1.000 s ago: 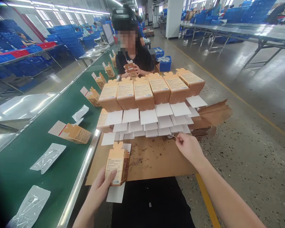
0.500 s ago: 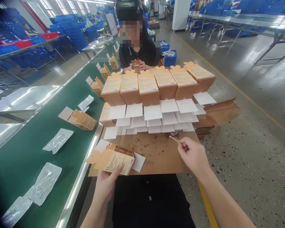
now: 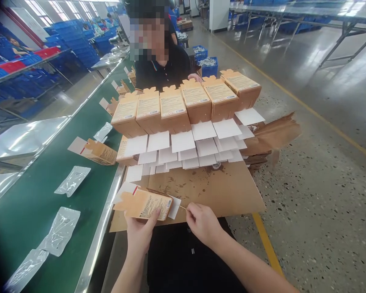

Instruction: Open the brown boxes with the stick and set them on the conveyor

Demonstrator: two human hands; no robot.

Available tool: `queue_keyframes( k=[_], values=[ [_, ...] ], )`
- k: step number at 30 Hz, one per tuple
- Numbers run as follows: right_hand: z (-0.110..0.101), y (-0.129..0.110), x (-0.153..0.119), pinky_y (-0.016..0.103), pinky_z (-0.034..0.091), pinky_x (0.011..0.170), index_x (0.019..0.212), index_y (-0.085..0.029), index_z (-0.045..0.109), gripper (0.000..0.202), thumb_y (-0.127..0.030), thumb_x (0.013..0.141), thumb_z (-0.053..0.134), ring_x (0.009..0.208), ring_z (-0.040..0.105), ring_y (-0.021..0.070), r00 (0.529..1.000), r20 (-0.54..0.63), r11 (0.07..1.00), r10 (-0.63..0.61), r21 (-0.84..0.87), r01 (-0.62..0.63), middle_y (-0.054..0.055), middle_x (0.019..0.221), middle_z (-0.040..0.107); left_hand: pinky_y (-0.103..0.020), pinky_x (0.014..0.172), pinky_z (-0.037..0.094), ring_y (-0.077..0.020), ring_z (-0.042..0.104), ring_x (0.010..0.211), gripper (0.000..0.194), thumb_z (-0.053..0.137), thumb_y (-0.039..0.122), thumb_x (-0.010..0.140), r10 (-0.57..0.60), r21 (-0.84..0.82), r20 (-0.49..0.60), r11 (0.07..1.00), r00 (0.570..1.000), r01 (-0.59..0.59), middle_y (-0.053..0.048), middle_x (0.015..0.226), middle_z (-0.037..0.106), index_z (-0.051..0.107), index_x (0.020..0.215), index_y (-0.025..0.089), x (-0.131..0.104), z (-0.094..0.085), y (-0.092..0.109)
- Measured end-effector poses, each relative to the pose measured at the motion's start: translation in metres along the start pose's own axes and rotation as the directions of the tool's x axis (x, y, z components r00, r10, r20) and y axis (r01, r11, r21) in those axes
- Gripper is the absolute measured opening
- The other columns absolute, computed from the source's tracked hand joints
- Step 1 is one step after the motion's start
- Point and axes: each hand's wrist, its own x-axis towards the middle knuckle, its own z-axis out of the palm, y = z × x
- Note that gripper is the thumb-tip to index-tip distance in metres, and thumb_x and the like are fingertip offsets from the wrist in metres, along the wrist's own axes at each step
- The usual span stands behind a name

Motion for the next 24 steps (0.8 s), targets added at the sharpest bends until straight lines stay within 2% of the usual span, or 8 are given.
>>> queue_keyframes(
  k=[2, 5, 9, 13, 16, 19, 22, 24],
  values=[
    [-0.009, 0.004, 0.000, 0.026, 0.049, 0.061, 0.084, -0.030, 0.062, 0.027, -0.021, 0.109, 0.058, 0.060, 0.062, 0.0152, 0.999, -0.038, 1.000, 0.027, 0.010, -0.027, -0.004, 0.070, 0.068, -0.053, 0.118, 0.072, -0.0400, 0.084, 0.141, 0.097, 0.118, 0.058, 0.071, 0.025, 0.019, 0.003, 1.000, 1.000, -0.025, -0.018, 0.149, 0.080, 0.063, 0.144, 0.027, -0.004, 0.004, -0.002],
    [-0.022, 0.009, -0.003, 0.025, 0.054, 0.062, 0.084, -0.029, 0.066, 0.026, -0.027, 0.110, 0.061, 0.061, 0.064, 0.0154, 0.992, -0.079, 0.995, 0.093, 0.038, -0.090, -0.003, 0.070, 0.071, -0.052, 0.111, 0.074, -0.0376, 0.087, 0.128, 0.092, 0.117, 0.058, 0.071, 0.070, 0.094, 0.014, 0.993, 0.997, -0.071, -0.014, 0.138, 0.081, 0.060, 0.136, 0.028, -0.007, 0.010, -0.003],
    [-0.035, 0.012, -0.009, 0.026, 0.056, 0.061, 0.083, -0.029, 0.067, 0.027, -0.033, 0.109, 0.065, 0.060, 0.065, 0.0162, 0.980, -0.114, 0.985, 0.164, 0.078, -0.155, -0.003, 0.068, 0.069, -0.052, 0.110, 0.073, -0.0398, 0.086, 0.126, 0.088, 0.115, 0.057, 0.072, 0.149, 0.202, 0.048, 0.967, 0.988, -0.156, -0.015, 0.135, 0.082, 0.066, 0.138, 0.027, -0.009, 0.016, 0.000],
    [-0.040, 0.009, -0.012, 0.028, 0.056, 0.058, 0.081, -0.030, 0.068, 0.029, -0.039, 0.109, 0.067, 0.058, 0.065, 0.0174, 0.971, -0.118, 0.974, 0.209, 0.114, -0.195, -0.001, 0.068, 0.070, -0.052, 0.105, 0.073, -0.0430, 0.086, 0.125, 0.081, 0.114, 0.054, 0.072, 0.161, 0.237, 0.053, 0.957, 0.985, -0.169, -0.016, 0.131, 0.084, 0.070, 0.135, 0.027, -0.012, 0.018, 0.000],
    [-0.041, 0.006, -0.013, 0.029, 0.057, 0.057, 0.080, -0.030, 0.068, 0.033, -0.044, 0.110, 0.068, 0.058, 0.065, 0.0187, 0.964, -0.124, 0.967, 0.235, 0.133, -0.218, 0.000, 0.067, 0.070, -0.052, 0.105, 0.073, -0.0435, 0.086, 0.124, 0.078, 0.113, 0.055, 0.075, 0.166, 0.272, 0.038, 0.947, 0.985, -0.170, -0.016, 0.130, 0.085, 0.072, 0.134, 0.027, -0.014, 0.017, -0.005],
    [-0.044, 0.004, -0.012, 0.030, 0.058, 0.057, 0.079, -0.030, 0.068, 0.036, -0.048, 0.111, 0.069, 0.057, 0.065, 0.0194, 0.962, -0.137, 0.967, 0.235, 0.137, -0.216, 0.000, 0.066, 0.069, -0.053, 0.104, 0.073, -0.0438, 0.087, 0.122, 0.079, 0.114, 0.054, 0.072, 0.163, 0.279, 0.069, 0.944, 0.984, -0.176, -0.016, 0.127, 0.085, 0.072, 0.133, 0.026, -0.010, 0.016, -0.010],
    [-0.050, 0.004, -0.009, 0.030, 0.058, 0.056, 0.077, -0.030, 0.069, 0.038, -0.051, 0.110, 0.070, 0.054, 0.064, 0.0194, 0.959, -0.166, 0.971, 0.228, 0.114, -0.211, 0.000, 0.064, 0.069, -0.052, 0.103, 0.074, -0.0439, 0.086, 0.124, 0.078, 0.113, 0.052, 0.073, 0.182, 0.282, 0.091, 0.938, 0.979, -0.200, -0.017, 0.129, 0.084, 0.073, 0.135, 0.026, -0.003, 0.013, -0.014],
    [-0.057, 0.005, -0.007, 0.030, 0.058, 0.055, 0.077, -0.030, 0.071, 0.039, -0.053, 0.109, 0.071, 0.053, 0.066, 0.0200, 0.955, -0.181, 0.971, 0.235, 0.086, -0.223, 0.000, 0.062, 0.070, -0.052, 0.103, 0.074, -0.0436, 0.086, 0.124, 0.077, 0.112, 0.050, 0.075, 0.211, 0.302, 0.068, 0.927, 0.975, -0.221, -0.017, 0.131, 0.083, 0.073, 0.137, 0.027, 0.003, 0.006, -0.015]
  ],
)
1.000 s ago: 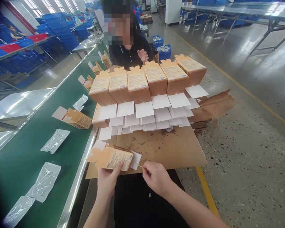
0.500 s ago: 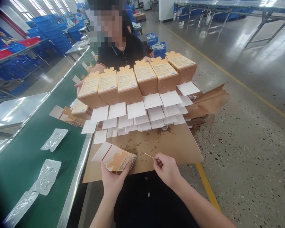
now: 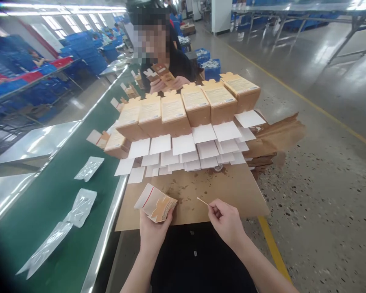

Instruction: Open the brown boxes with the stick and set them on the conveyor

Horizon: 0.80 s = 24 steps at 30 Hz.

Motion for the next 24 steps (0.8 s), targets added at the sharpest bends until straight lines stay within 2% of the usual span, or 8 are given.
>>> queue_keyframes(
  k=[5, 9, 11, 13, 16, 20, 22, 24],
  values=[
    [-0.020, 0.004, 0.005, 0.032, 0.063, 0.053, 0.075, -0.030, 0.080, 0.042, -0.064, 0.100, 0.077, 0.050, 0.071, 0.0236, 0.996, -0.087, 0.998, 0.027, -0.049, -0.031, 0.003, 0.061, 0.074, -0.064, 0.109, 0.074, -0.0459, 0.087, 0.118, 0.083, 0.116, 0.056, 0.063, 0.011, -0.011, -0.279, 1.000, 0.960, -0.015, -0.015, 0.123, 0.085, 0.075, 0.129, 0.026, 0.016, -0.051, -0.011],
    [-0.026, 0.012, 0.008, 0.031, 0.064, 0.052, 0.073, -0.031, 0.084, 0.040, -0.066, 0.093, 0.082, 0.047, 0.070, 0.0226, 0.993, -0.119, 0.998, 0.025, -0.059, -0.033, 0.002, 0.059, 0.073, -0.072, 0.123, 0.066, -0.0460, 0.085, 0.129, 0.096, 0.121, 0.052, 0.054, -0.064, -0.086, -0.555, 0.996, 0.829, 0.019, -0.011, 0.133, 0.083, 0.070, 0.132, 0.030, 0.043, -0.125, -0.015],
    [-0.023, 0.014, 0.011, 0.030, 0.063, 0.051, 0.073, -0.032, 0.084, 0.038, -0.064, 0.093, 0.082, 0.044, 0.068, 0.0213, 0.995, -0.099, 0.998, 0.016, -0.060, -0.022, 0.001, 0.057, 0.072, -0.073, 0.125, 0.065, -0.0457, 0.084, 0.132, 0.096, 0.120, 0.046, 0.050, -0.093, -0.072, -0.612, 0.995, 0.785, 0.062, -0.010, 0.134, 0.081, 0.066, 0.128, 0.030, 0.062, -0.158, -0.020],
    [-0.018, 0.015, 0.014, 0.029, 0.063, 0.052, 0.075, -0.033, 0.085, 0.035, -0.062, 0.095, 0.082, 0.045, 0.069, 0.0213, 0.998, -0.069, 0.998, -0.008, -0.063, 0.003, 0.000, 0.059, 0.072, -0.073, 0.125, 0.065, -0.0463, 0.083, 0.132, 0.092, 0.119, 0.044, 0.049, -0.131, -0.013, -0.604, 0.988, 0.786, 0.155, -0.009, 0.128, 0.079, 0.062, 0.120, 0.030, 0.078, -0.180, -0.029],
    [-0.012, 0.018, 0.017, 0.028, 0.063, 0.053, 0.078, -0.033, 0.085, 0.035, -0.060, 0.099, 0.080, 0.049, 0.070, 0.0214, 0.998, -0.039, 0.997, -0.056, -0.060, 0.054, 0.001, 0.062, 0.074, -0.074, 0.131, 0.059, -0.0470, 0.079, 0.141, 0.100, 0.119, 0.045, 0.048, -0.057, 0.106, -0.616, 0.982, 0.785, 0.154, -0.010, 0.132, 0.075, 0.061, 0.127, 0.028, 0.088, -0.191, -0.047],
    [-0.017, 0.028, 0.014, 0.026, 0.062, 0.054, 0.080, -0.031, 0.085, 0.039, -0.063, 0.102, 0.080, 0.051, 0.069, 0.0198, 0.998, -0.029, 0.998, -0.053, -0.042, 0.052, 0.002, 0.065, 0.075, -0.073, 0.141, 0.048, -0.0455, 0.063, 0.161, 0.125, 0.115, 0.047, 0.051, 0.235, 0.251, -0.749, 0.966, 0.620, -0.063, -0.015, 0.161, 0.060, 0.051, 0.156, 0.029, 0.076, -0.183, -0.054],
    [-0.022, 0.033, 0.012, 0.026, 0.061, 0.053, 0.080, -0.030, 0.085, 0.042, -0.066, 0.101, 0.081, 0.050, 0.069, 0.0193, 0.999, -0.029, 0.999, -0.021, -0.038, 0.020, 0.002, 0.065, 0.075, -0.072, 0.138, 0.052, -0.0430, 0.065, 0.156, 0.108, 0.109, 0.052, 0.063, 0.377, 0.297, -0.736, 0.926, 0.562, -0.232, -0.014, 0.159, 0.059, 0.054, 0.153, 0.029, 0.077, -0.175, -0.038],
    [-0.023, 0.035, 0.011, 0.026, 0.060, 0.052, 0.079, -0.030, 0.085, 0.046, -0.071, 0.100, 0.082, 0.050, 0.068, 0.0194, 0.999, -0.046, 0.999, 0.014, -0.029, -0.015, 0.002, 0.064, 0.075, -0.066, 0.131, 0.059, -0.0381, 0.072, 0.143, 0.076, 0.100, 0.056, 0.080, 0.463, 0.248, -0.681, 0.874, 0.567, -0.417, -0.011, 0.146, 0.067, 0.065, 0.140, 0.028, 0.094, -0.162, -0.005]
  ],
)
